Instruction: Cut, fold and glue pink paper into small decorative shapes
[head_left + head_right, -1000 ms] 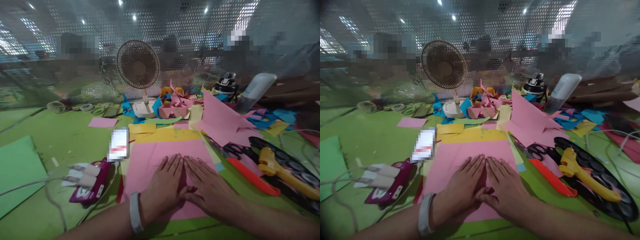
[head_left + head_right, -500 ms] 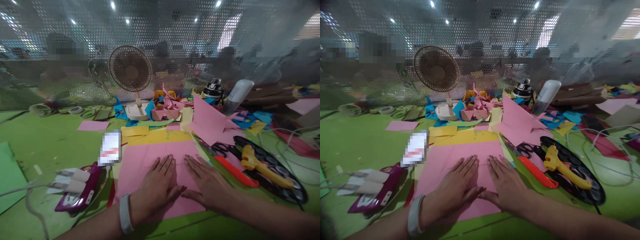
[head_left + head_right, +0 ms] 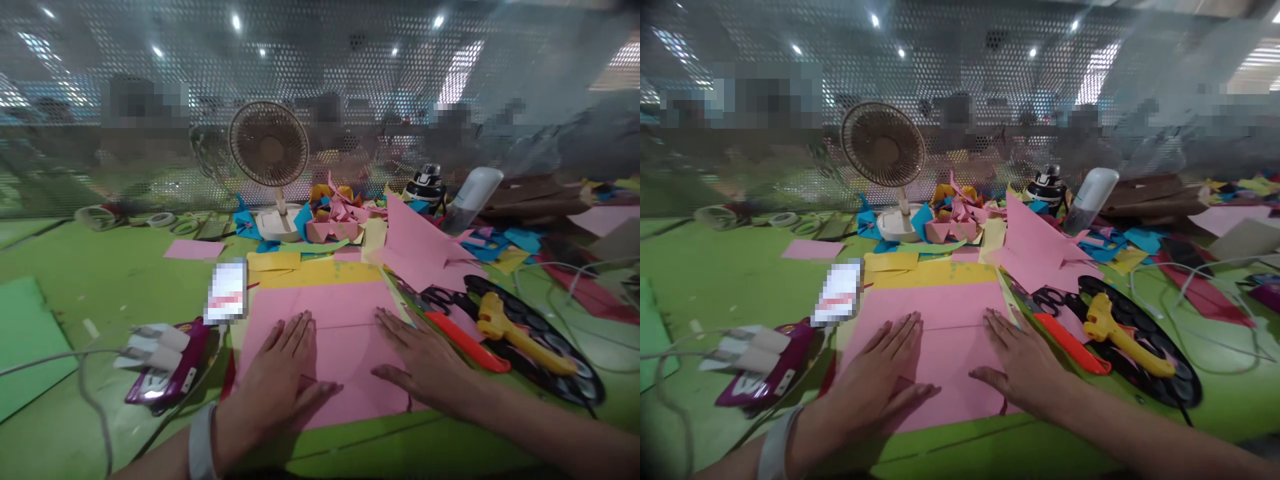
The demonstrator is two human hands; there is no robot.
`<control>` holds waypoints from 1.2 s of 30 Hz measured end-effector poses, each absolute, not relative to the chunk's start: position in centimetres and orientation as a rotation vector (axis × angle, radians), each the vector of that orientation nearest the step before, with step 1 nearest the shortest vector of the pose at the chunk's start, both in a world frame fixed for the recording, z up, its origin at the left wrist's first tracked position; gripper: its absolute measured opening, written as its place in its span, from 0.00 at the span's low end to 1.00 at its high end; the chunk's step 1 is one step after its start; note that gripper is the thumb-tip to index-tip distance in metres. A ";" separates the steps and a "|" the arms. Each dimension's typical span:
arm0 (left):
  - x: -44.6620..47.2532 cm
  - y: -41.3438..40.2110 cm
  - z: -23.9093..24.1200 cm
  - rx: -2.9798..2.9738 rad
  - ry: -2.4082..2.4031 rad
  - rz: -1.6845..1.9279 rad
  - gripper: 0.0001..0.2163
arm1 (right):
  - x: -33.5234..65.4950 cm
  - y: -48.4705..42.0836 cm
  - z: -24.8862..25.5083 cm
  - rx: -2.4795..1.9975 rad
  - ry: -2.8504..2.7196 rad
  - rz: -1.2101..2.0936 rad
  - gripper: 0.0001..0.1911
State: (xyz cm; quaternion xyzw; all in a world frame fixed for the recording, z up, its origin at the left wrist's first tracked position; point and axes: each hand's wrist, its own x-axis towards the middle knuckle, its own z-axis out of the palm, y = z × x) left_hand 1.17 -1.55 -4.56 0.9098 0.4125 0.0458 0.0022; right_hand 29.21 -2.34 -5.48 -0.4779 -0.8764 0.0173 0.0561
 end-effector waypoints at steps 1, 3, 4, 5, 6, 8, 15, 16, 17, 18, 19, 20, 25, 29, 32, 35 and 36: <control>0.9 -1.7 -4.6 2.852 1.307 0.151 0.38 | 29.4 -2.4 -5.5 -1.449 -2.662 0.055 0.40; 0.7 -1.9 -4.7 2.844 1.327 0.159 0.38 | 29.9 -2.3 -5.5 -1.467 -2.673 0.060 0.39; 0.7 -1.9 -4.8 2.841 1.332 0.166 0.38 | 30.2 -2.2 -5.3 -1.489 -2.676 0.062 0.39; 0.7 -1.9 -4.8 2.837 1.336 0.176 0.38 | 30.4 -2.0 -4.9 -1.511 -2.674 0.061 0.38; 0.8 -2.0 -4.8 2.836 1.336 0.189 0.38 | 30.6 -1.7 -4.3 -1.528 -2.668 0.053 0.36; 0.9 -2.0 -4.8 2.839 1.327 0.220 0.38 | 30.5 -0.8 -2.5 -1.543 -2.634 0.023 0.30; 1.0 -2.1 -4.3 2.842 1.349 0.203 0.38 | 24.1 4.7 1.0 -1.561 -2.548 0.986 0.20; 1.0 -2.1 -4.3 2.851 1.344 0.181 0.38 | 23.3 5.6 0.5 -1.567 -2.488 1.275 0.21; 1.0 -2.0 -4.3 2.861 1.337 0.160 0.39 | 22.6 6.4 -0.2 -1.560 -2.420 1.477 0.21; 1.0 -1.9 -4.4 2.871 1.332 0.140 0.39 | 22.1 7.0 -0.9 -1.559 -2.367 1.590 0.22; 1.0 -1.9 -4.5 2.881 1.327 0.130 0.39 | 21.8 7.6 -1.6 -1.565 -2.339 1.657 0.22; 1.0 -1.8 -4.6 2.889 1.323 0.128 0.39 | 21.7 8.0 -2.1 -1.574 -2.333 1.682 0.23; 0.9 -1.7 -4.8 2.910 1.315 0.165 0.39 | 23.2 8.8 -2.9 -1.639 -2.335 1.751 0.23; 0.8 -1.9 -4.9 2.909 1.315 0.222 0.38 | 26.0 8.7 -2.6 -1.747 -2.320 1.739 0.23; 0.6 -1.8 -5.1 2.909 1.294 0.248 0.38 | 28.3 8.3 -2.2 -1.859 -2.316 1.697 0.24; 0.6 -1.6 -5.3 2.916 1.273 0.236 0.37 | 30.3 7.9 -1.4 -1.928 -2.318 1.659 0.23; 0.6 -1.5 -5.3 2.917 1.271 0.232 0.37 | 30.9 7.8 -1.1 -1.942 -2.321 1.648 0.22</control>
